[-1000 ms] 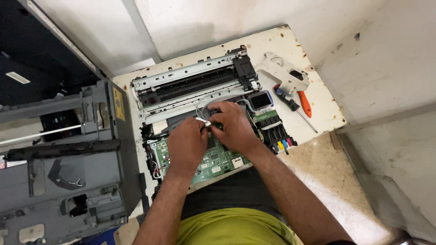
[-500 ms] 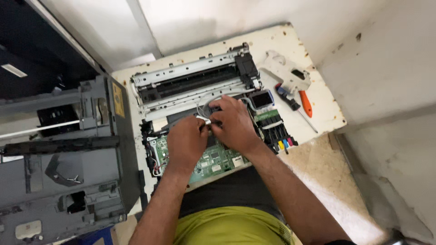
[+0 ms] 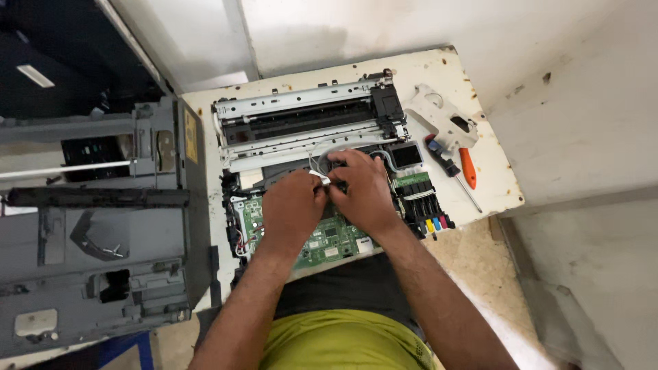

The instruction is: The person works on the internal components of a disassembled printer placed on a table. They connect a white cable to the circuit board, place a metal plate over the electronics, and use a screwdriver to tighten screws securing the plate.

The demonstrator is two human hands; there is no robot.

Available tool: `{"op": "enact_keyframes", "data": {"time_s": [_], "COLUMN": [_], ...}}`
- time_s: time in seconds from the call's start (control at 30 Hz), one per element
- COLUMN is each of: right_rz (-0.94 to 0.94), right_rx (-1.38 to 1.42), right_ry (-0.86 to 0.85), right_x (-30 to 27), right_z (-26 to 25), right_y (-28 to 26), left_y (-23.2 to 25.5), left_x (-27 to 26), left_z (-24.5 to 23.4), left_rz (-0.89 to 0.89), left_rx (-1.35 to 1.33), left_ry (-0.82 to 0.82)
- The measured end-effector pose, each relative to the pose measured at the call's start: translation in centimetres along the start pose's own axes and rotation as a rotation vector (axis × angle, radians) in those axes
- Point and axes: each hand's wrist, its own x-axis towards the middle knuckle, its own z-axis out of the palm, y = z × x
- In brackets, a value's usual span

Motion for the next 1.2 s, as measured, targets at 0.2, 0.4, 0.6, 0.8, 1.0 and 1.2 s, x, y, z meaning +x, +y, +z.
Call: {"op": "enact_keyframes", "data": {"time_s": [0.2, 0.4, 0.6, 0.8, 1.0, 1.2], "right_rz": [-0.039, -0.046, -0.019, 0.092, 0.152, 0.159], "right_rx": [-0.031, 0.025, -0.046, 0.151, 0.116, 0.203], "right_ry": [0.022, -0.037, -0.039, -0.077, -0.088, -0.117], "right_x": [0.0, -0.4, -2.0, -2.5, -1.9, -2.1], "right_z": [-0.1, -1.6, -4.0, -5.0, -3.5, -3.7], "right_y": [-0.2, -0.7, -2.4, -4.7, -2.9, -2.7], "left_y": [-0.7, -0.1, 0.0, 0.0, -0.1, 0.7], "left_x": [-0.4, -1.0, -3.2, -2.8, -2.2, -2.4], "left_z": [1.3, 0.3, -1.1, -0.1, 1.2, 0.1], "left_rz": [0.065, 0.086, 0.048, -0.024, -0.054, -0.259], "left_rx": [0.035, 0.091, -0.052, -0.087, -0.222, -0.425], "left_ry": [0.066, 0.011, 0.009, -0.114, -0.099, -0.159]}}
